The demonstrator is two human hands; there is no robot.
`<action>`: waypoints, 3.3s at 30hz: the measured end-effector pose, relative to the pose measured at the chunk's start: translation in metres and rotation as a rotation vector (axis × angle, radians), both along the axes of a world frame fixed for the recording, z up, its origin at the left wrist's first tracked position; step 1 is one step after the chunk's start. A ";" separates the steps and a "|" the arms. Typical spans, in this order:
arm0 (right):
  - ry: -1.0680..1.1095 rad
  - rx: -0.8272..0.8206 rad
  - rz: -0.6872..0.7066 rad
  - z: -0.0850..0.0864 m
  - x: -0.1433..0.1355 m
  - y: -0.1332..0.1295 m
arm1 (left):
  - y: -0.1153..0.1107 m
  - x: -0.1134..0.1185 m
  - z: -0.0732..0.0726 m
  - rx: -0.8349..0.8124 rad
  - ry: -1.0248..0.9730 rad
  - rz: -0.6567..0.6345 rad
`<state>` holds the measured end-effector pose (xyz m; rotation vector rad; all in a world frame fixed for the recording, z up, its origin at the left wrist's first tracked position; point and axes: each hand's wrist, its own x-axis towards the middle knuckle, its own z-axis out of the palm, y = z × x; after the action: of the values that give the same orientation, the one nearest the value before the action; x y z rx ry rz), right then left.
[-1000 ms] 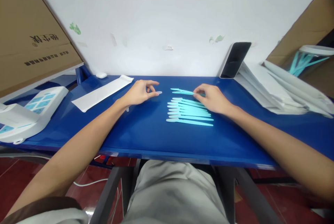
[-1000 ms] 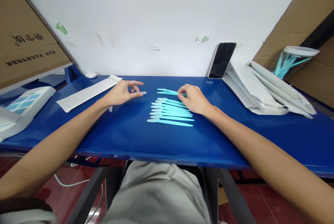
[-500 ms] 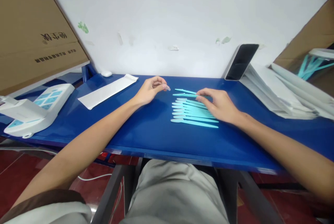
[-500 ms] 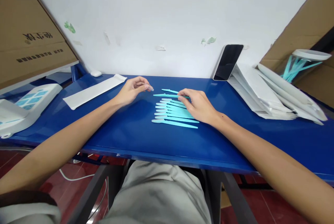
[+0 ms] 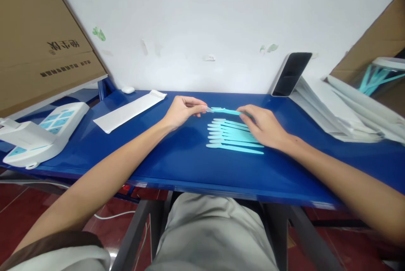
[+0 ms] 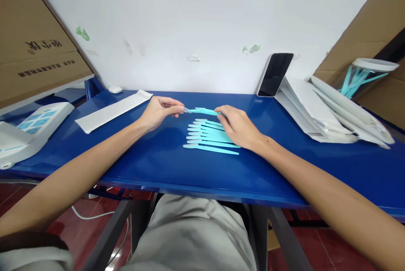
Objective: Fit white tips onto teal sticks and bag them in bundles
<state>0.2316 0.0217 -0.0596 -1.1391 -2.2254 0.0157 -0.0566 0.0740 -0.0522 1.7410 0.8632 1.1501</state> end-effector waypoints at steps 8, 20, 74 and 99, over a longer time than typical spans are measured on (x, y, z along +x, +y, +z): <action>-0.036 0.038 -0.003 0.000 0.003 0.002 | -0.007 0.006 0.005 -0.042 -0.084 0.045; -0.007 0.069 -0.027 0.004 0.003 0.002 | -0.006 0.004 -0.003 -0.088 0.013 -0.088; -0.087 -0.001 0.007 0.000 0.000 0.001 | -0.022 0.017 0.000 0.454 0.496 0.025; -0.117 -0.072 -0.023 -0.012 0.015 0.028 | 0.017 -0.119 0.065 -0.440 1.202 -0.136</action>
<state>0.2469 0.0500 -0.0711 -1.2322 -2.3307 0.0208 -0.1760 0.0913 0.0126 1.9701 1.4877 -0.3164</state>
